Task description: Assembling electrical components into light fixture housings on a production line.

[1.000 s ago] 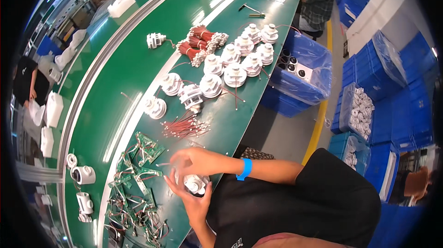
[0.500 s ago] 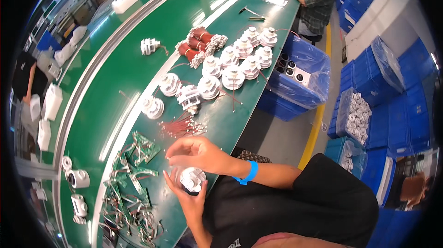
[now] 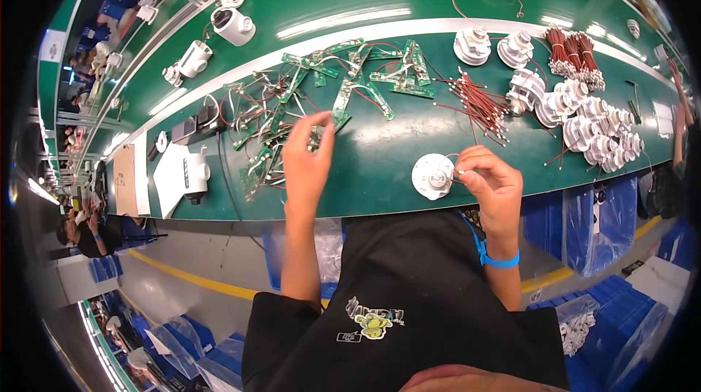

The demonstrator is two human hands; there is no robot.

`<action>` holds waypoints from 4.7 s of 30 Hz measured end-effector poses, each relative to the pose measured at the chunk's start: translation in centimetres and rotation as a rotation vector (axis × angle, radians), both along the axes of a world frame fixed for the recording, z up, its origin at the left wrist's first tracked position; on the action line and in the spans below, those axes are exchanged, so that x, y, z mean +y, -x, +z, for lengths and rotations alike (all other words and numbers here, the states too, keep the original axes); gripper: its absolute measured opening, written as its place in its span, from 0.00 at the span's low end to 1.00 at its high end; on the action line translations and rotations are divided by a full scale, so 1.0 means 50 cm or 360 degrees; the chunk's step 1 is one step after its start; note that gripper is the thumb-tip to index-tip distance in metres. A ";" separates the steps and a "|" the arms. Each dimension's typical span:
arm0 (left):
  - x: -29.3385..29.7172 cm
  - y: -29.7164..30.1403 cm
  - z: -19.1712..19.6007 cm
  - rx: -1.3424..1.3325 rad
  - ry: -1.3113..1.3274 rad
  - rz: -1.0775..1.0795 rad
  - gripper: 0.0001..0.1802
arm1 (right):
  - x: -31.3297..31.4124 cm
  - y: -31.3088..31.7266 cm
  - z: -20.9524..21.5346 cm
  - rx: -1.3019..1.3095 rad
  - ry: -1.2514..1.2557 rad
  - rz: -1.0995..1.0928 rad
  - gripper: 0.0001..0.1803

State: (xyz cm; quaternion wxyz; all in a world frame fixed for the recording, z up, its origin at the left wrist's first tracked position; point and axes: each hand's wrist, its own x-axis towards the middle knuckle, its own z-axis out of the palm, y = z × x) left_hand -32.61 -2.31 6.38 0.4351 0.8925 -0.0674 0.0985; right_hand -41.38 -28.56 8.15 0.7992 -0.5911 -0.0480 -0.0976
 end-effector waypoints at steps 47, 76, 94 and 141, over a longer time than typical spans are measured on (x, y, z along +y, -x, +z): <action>0.048 -0.194 0.087 0.0217 0.0790 -0.0621 0.13 | 0.041 0.039 -0.042 0.0092 0.0154 -0.0609 0.11; -0.086 0.004 0.033 0.0529 0.0869 -0.0145 0.28 | 0.068 -0.015 0.031 -0.0317 0.0883 -0.0201 0.06; -0.021 0.070 -0.059 0.0242 -0.0322 -0.0012 0.11 | 0.079 -0.010 0.017 -0.0082 0.0745 -0.0223 0.03; -0.093 0.145 0.008 0.0798 0.1543 -0.0096 0.21 | 0.119 -0.055 -0.011 -0.0987 0.1533 -0.0329 0.09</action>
